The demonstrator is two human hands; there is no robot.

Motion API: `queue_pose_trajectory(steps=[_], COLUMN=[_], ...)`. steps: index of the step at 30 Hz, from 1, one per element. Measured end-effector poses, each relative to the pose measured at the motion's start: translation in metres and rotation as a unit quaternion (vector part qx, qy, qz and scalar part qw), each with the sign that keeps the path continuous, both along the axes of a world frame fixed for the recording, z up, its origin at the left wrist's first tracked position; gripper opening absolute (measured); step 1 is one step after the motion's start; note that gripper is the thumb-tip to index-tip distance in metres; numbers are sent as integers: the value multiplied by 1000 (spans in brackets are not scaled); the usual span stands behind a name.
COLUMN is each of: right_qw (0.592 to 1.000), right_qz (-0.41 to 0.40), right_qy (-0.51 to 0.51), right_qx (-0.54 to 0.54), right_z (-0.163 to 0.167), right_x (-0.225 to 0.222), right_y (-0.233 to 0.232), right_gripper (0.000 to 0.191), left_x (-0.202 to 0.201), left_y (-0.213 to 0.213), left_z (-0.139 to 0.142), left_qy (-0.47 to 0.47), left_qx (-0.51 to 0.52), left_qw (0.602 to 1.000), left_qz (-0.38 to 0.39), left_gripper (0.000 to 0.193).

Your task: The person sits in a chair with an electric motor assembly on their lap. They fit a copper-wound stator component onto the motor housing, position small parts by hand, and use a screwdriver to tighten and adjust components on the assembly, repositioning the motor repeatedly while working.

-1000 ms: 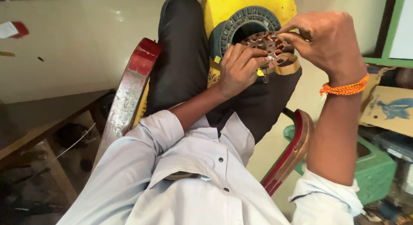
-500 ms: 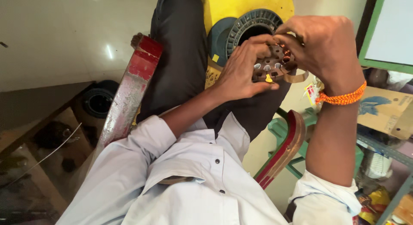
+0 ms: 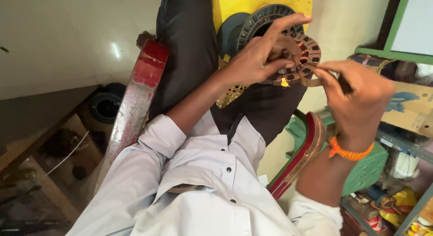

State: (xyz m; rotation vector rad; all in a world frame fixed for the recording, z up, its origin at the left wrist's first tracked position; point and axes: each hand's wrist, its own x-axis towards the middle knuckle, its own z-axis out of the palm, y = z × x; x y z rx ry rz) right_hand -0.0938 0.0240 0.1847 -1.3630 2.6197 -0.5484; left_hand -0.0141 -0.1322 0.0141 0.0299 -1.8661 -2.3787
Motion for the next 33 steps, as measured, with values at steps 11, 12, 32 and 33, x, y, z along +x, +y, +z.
queue_pose_trajectory(steps=[11, 12, 32, 33], right_qw=[867, 862, 937, 940], right_qz=[-316, -315, -238, -258], right_qy=[-208, -215, -87, -62], right_qx=[-325, -335, -240, -213], right_z=[-94, -103, -108, -97], right_x=[65, 66, 45, 43], right_y=[78, 79, 107, 111], right_gripper=[39, 38, 44, 45], left_x=[-2, -1, -6, -6], left_y=[10, 11, 27, 26], left_z=[-17, -17, -2, -1], left_qy=[153, 158, 168, 156], left_qx=[-159, -158, -199, -189], left_qw=[974, 973, 962, 966], left_qz=[60, 60, 87, 82], left_gripper=[33, 33, 26, 26])
